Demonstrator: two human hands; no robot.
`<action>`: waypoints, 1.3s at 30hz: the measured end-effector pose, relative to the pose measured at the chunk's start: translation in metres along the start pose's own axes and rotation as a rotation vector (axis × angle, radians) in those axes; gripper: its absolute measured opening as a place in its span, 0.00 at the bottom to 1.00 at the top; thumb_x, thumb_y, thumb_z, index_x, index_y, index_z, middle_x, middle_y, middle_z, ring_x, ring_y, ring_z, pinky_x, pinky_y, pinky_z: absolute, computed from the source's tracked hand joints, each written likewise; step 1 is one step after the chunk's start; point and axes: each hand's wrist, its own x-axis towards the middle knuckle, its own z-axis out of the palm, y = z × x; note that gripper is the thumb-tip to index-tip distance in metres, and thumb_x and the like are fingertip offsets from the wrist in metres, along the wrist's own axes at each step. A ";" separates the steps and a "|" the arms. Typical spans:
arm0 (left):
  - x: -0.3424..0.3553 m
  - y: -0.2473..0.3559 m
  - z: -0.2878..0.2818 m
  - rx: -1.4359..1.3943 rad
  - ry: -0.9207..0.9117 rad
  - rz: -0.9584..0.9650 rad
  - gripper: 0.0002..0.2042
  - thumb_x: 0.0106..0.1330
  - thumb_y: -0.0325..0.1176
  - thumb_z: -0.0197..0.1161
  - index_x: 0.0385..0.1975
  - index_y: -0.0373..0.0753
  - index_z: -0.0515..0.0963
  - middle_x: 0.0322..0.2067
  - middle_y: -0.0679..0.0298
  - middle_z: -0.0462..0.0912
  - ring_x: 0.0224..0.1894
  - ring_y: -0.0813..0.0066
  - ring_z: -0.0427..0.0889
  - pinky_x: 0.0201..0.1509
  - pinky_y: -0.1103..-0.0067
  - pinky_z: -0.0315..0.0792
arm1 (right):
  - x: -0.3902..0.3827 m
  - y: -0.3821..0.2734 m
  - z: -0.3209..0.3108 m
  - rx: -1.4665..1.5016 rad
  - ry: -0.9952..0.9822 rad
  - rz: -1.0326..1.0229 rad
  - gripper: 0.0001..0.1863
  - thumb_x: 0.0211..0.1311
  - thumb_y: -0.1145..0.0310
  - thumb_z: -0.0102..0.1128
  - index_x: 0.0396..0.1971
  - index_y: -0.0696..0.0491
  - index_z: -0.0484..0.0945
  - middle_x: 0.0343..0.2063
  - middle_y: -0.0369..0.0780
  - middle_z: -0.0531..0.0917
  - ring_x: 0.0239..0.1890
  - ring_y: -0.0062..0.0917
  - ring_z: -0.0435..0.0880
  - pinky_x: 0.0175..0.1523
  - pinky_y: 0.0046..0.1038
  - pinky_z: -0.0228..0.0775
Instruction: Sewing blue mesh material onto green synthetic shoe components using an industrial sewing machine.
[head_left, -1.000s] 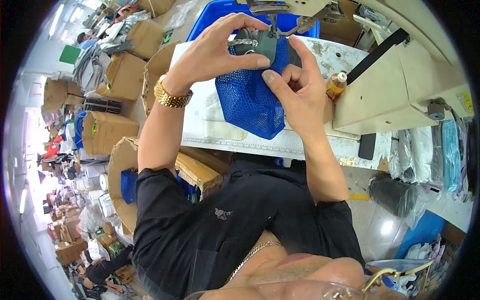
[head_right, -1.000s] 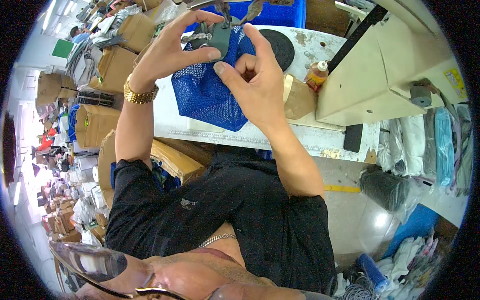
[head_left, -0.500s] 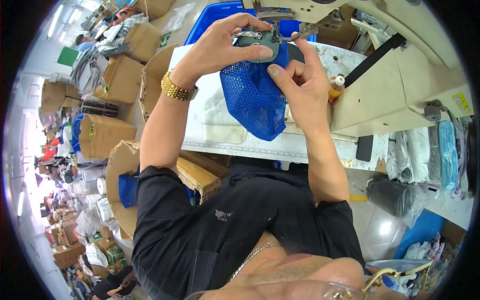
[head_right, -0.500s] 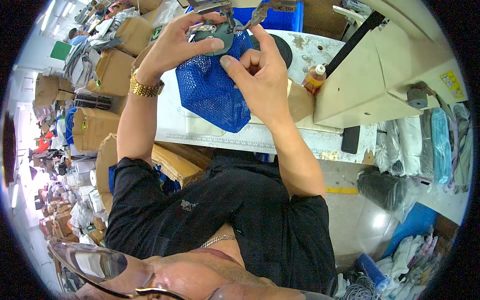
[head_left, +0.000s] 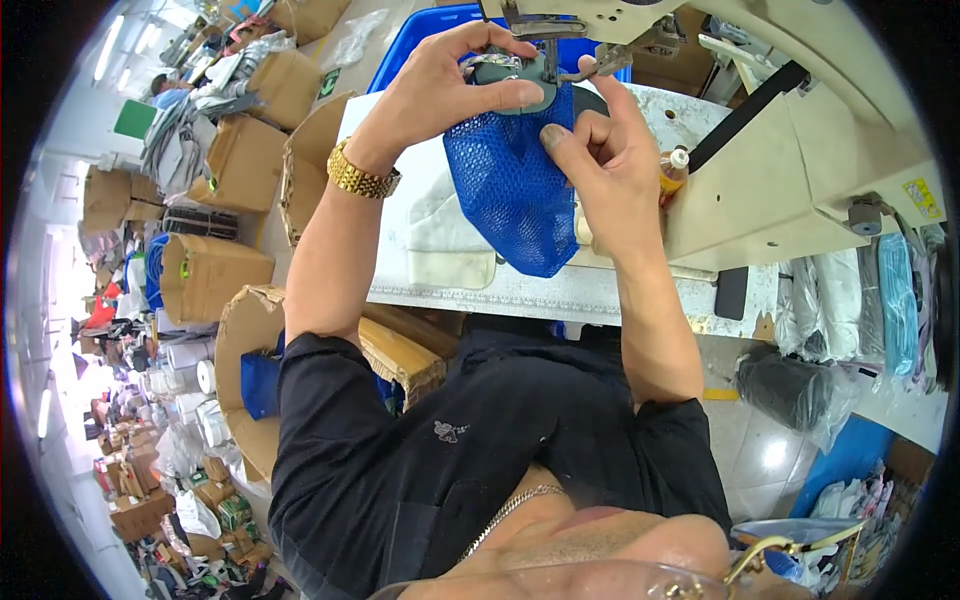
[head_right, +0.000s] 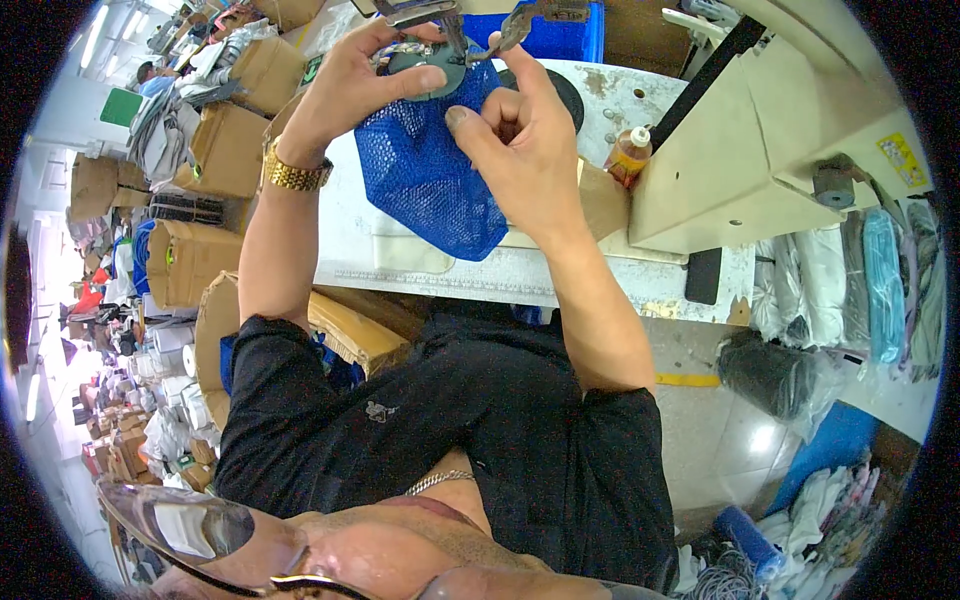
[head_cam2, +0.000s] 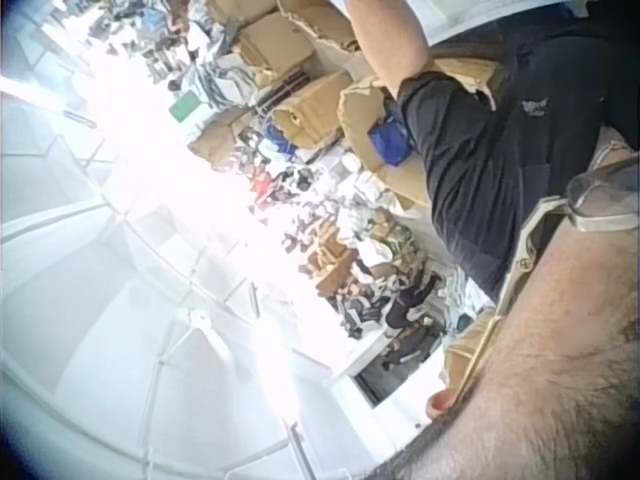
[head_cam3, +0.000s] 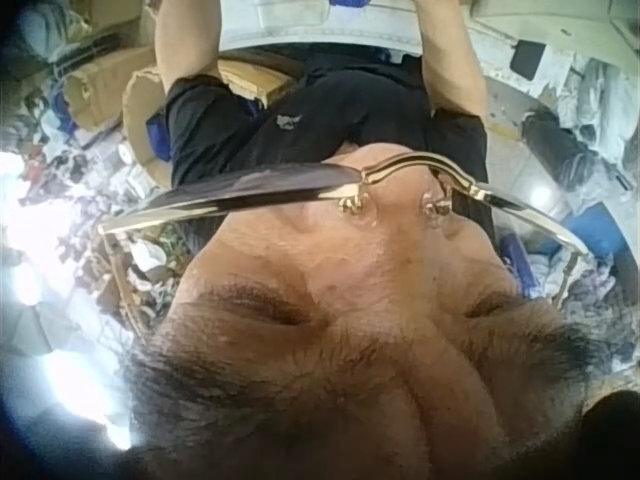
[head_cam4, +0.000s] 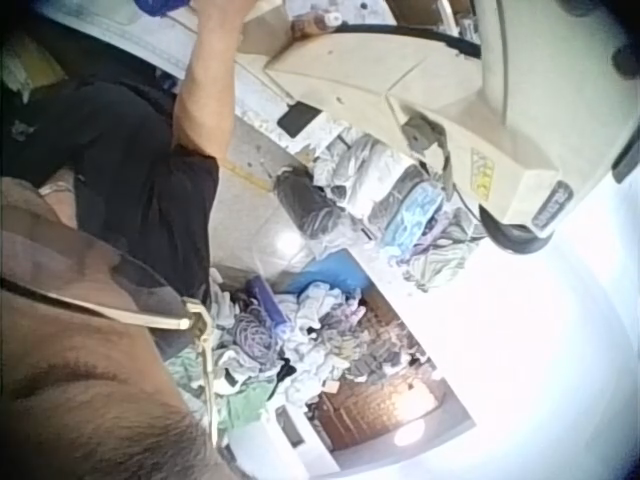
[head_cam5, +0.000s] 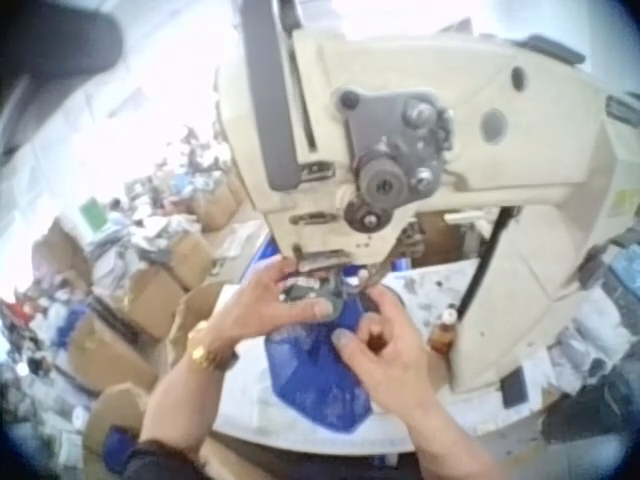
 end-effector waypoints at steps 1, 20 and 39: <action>0.001 -0.002 0.000 0.006 0.007 0.002 0.22 0.55 0.45 0.76 0.43 0.38 0.82 0.39 0.66 0.84 0.41 0.81 0.81 0.48 0.81 0.75 | 0.002 0.001 0.000 0.004 -0.001 -0.009 0.34 0.58 0.76 0.64 0.64 0.61 0.62 0.14 0.30 0.70 0.17 0.10 0.67 0.23 0.15 0.56; 0.011 0.003 -0.014 -0.040 -0.124 -0.072 0.12 0.58 0.36 0.73 0.37 0.38 0.83 0.36 0.69 0.83 0.41 0.82 0.79 0.49 0.81 0.74 | 0.014 -0.002 -0.009 0.056 -0.032 0.022 0.28 0.60 0.80 0.61 0.62 0.55 0.68 0.16 0.24 0.66 0.21 0.05 0.61 0.27 0.12 0.48; -0.004 0.010 -0.009 0.313 0.004 0.169 0.09 0.58 0.34 0.74 0.34 0.37 0.83 0.33 0.69 0.79 0.39 0.81 0.77 0.47 0.81 0.72 | 0.000 -0.018 -0.009 -0.622 -0.141 -0.474 0.06 0.58 0.68 0.63 0.31 0.55 0.81 0.22 0.39 0.82 0.27 0.32 0.81 0.45 0.34 0.69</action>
